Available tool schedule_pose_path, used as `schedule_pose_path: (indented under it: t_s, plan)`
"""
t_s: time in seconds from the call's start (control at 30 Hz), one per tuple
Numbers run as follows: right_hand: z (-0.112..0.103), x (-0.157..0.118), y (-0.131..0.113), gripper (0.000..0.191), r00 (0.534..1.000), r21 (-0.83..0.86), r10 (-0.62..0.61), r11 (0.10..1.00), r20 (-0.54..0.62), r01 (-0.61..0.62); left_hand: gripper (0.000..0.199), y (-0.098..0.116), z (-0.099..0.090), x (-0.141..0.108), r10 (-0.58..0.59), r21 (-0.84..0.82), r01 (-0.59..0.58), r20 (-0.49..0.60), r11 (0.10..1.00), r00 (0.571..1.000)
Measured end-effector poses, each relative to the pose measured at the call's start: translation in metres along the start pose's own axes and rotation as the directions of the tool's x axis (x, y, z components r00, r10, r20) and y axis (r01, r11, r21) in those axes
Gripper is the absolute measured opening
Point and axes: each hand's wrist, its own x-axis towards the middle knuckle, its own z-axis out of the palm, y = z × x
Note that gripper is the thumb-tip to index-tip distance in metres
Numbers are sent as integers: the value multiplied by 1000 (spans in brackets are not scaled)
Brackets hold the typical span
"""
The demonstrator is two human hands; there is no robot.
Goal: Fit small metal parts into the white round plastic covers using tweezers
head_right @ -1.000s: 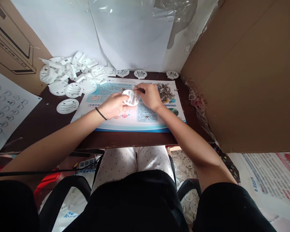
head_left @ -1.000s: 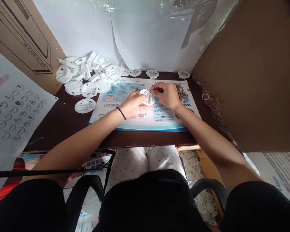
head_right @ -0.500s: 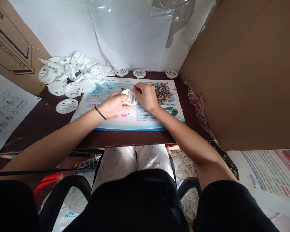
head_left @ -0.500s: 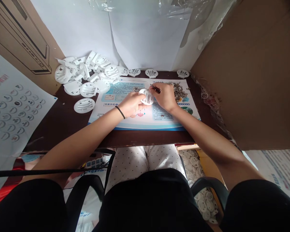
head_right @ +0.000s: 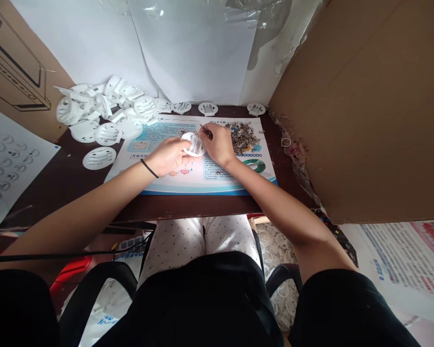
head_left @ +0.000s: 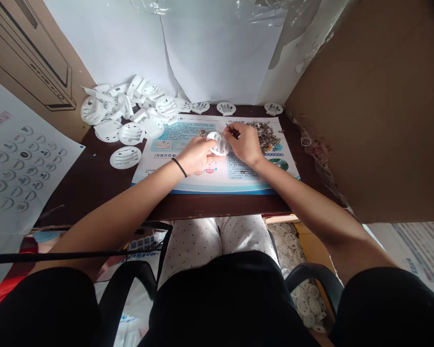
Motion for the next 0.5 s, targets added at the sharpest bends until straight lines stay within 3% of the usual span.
schedule_pose_path:
  t_s: [0.5]
  plan:
    - [6,-1,2,14,1000,-4,6,1000,-25,-6,7,-4,0,4,20,-94,-21,-16,995,1000]
